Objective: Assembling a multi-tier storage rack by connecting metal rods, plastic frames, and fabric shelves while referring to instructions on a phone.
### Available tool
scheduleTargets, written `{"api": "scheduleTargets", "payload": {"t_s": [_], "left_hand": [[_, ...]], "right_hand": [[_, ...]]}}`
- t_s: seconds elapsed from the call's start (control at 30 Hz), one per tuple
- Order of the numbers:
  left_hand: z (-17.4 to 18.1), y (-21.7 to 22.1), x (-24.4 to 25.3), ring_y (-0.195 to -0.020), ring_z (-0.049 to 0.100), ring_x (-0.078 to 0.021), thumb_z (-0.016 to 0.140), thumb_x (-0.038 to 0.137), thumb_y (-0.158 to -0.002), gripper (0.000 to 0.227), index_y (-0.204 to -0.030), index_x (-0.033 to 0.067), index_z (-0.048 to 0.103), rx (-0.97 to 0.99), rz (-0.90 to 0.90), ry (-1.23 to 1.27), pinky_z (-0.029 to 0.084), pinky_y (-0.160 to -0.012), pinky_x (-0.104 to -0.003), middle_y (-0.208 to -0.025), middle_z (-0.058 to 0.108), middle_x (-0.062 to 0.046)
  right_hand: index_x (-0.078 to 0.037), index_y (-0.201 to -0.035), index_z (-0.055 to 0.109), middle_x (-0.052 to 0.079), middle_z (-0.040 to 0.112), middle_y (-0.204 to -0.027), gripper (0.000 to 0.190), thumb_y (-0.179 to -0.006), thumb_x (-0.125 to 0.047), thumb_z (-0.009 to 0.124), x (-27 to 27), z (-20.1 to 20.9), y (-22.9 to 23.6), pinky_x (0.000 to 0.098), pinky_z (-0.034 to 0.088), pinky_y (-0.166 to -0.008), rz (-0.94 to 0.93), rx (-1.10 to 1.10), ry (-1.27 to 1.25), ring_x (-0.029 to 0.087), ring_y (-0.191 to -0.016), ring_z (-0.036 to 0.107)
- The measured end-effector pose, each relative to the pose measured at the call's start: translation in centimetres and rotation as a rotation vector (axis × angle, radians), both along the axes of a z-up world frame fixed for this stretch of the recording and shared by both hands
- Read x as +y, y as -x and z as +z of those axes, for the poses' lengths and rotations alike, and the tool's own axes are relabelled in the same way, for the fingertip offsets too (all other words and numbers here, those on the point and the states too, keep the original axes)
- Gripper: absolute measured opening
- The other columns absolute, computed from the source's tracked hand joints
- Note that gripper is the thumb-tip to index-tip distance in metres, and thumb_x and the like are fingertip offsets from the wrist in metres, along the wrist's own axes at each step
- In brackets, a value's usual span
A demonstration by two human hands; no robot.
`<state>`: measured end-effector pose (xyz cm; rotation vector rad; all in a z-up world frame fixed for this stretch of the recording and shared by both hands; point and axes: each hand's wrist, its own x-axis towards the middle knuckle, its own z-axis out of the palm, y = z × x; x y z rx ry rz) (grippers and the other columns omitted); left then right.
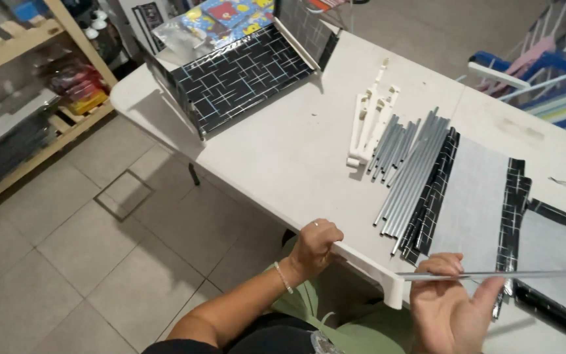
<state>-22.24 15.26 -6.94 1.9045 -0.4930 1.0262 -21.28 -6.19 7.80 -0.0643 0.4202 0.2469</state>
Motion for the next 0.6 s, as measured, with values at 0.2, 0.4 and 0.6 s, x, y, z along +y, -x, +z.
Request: {"api": "scheduleTargets", "payload": {"t_s": [0.2,0.4,0.6], "left_hand": [[3.0,-0.6,1.6,-0.065,0.046,-0.0244,0.033,0.032,-0.112,0.038,-0.087,0.0083,0.049,-0.207,0.140,-0.301,0.043,-0.071,-0.039,-0.078,0.053,-0.009],[6.5,1.6,-1.7,-0.107,0.068,-0.0295,0.042,0.069,-0.093,0.070,-0.124,0.0068,0.056,-0.179,0.013,-0.397,0.037,-0.117,-0.053,-0.115,0.067,-0.011],[9.7,2.5,-3.0,-0.056,0.037,-0.0226,0.023,0.065,-0.098,0.064,-0.078,0.0079,0.044,-0.396,-0.146,-0.396,0.031,-0.055,-0.037,-0.070,0.037,-0.005]], "right_hand": [[-0.011,-0.112,0.058,0.001,0.048,-0.094,0.053,-0.104,-0.062,0.052,-1.7,0.5,0.8,0.0251,0.038,-0.068,0.088,-0.136,0.257,0.011,-0.074,0.041],[-0.026,-0.074,0.033,-0.011,0.024,-0.069,0.052,-0.090,-0.059,0.070,-1.5,-0.6,0.4,0.0241,0.015,-0.061,0.146,-0.454,0.423,0.005,-0.060,0.015],[-0.033,-0.063,0.028,-0.019,0.017,-0.049,0.048,-0.088,-0.062,0.056,-1.5,-0.8,0.7,0.0219,0.003,-0.048,0.184,-0.343,0.638,0.001,-0.043,0.006]]}}
